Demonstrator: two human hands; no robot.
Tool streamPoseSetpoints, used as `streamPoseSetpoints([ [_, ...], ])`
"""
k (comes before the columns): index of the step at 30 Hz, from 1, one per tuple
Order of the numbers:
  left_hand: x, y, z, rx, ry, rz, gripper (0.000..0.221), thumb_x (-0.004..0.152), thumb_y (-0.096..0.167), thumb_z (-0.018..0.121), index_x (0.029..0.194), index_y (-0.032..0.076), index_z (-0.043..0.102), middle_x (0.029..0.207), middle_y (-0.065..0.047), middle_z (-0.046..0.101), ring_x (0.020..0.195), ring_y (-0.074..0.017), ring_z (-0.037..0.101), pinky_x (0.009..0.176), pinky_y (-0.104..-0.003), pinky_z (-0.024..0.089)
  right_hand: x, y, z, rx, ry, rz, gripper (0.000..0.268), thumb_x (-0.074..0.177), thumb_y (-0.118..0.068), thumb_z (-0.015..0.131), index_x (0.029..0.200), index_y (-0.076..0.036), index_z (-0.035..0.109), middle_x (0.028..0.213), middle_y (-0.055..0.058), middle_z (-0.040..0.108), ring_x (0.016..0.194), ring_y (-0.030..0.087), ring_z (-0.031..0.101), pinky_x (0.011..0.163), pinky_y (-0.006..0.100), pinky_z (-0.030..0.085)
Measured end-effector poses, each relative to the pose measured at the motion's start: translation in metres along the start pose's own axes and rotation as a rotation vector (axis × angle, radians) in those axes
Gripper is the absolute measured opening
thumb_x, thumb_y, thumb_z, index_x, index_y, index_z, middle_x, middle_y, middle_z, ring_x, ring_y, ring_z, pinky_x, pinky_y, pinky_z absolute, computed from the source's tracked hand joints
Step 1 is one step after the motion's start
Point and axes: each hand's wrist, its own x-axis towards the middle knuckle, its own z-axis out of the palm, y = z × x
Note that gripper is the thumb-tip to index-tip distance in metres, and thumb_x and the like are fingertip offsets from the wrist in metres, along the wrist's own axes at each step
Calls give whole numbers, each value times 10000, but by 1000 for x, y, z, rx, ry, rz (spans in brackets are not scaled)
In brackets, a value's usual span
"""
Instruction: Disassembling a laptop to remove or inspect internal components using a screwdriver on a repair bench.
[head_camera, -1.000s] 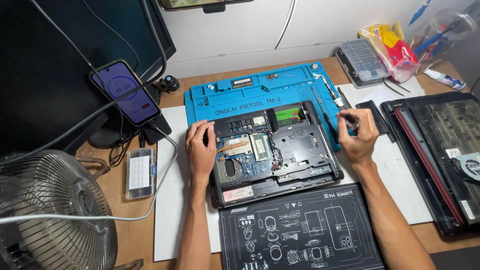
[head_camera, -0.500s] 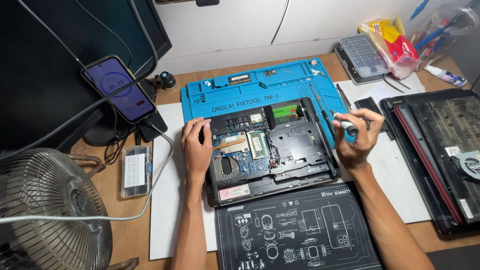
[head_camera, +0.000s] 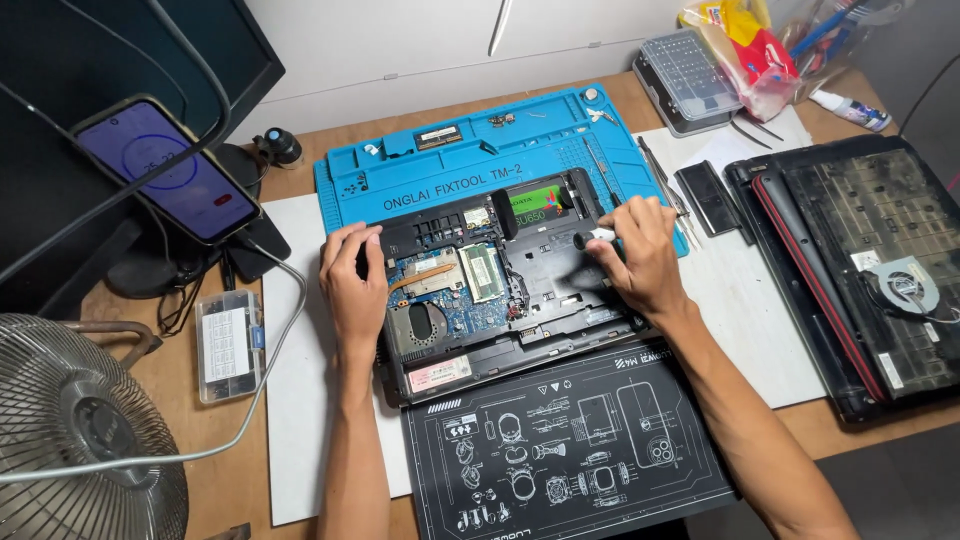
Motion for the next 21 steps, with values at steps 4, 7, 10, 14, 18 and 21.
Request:
streamPoseSetpoints([
  [4,0,1,0,-6,-3,0,192,1068,95,568,1100,84,757,1113,-118,677,1102,-343,675,941,-461,523,-4,3,4,40,0,0,505,930,-533,781,964,-78,566,883,59,481,874,280,500,866,396,361],
  [7,-1,0,0,-2,-5,7,193,1071,88,566,1104,78,755,1117,-125,674,1094,-351,676,933,-468,525,-3,0,-2,83,-28,8,635,997,-724,519,971,-91,568,889,45,472,889,263,484,919,399,343],
  [10,0,-2,1,-1,-5,12,194,1072,93,565,1104,89,756,1109,-108,668,1092,-334,675,942,-455,520,-1,2,-3,52,-29,29,667,1017,-755,399,939,-116,577,852,19,434,855,230,468,915,366,343],
  [14,0,-4,2,1,-7,18,192,1073,89,562,1100,86,752,1112,-105,666,1104,-329,673,949,-457,517,3,-3,-5,26,-4,14,523,902,-562,799,944,-98,560,871,47,458,872,272,507,892,398,366],
  [18,0,-6,2,-4,2,16,191,1069,90,563,1097,88,752,1107,-99,666,1108,-325,671,954,-456,516,-4,5,-1,62,-34,30,588,934,-696,672,924,-118,564,848,8,441,864,232,494,908,377,358],
  [21,0,-4,2,-7,2,15,194,1070,94,561,1101,86,752,1098,-109,668,1102,-330,672,945,-457,519,-8,11,5,48,-41,19,607,960,-729,578,894,-126,548,813,20,433,822,243,499,888,368,373],
])
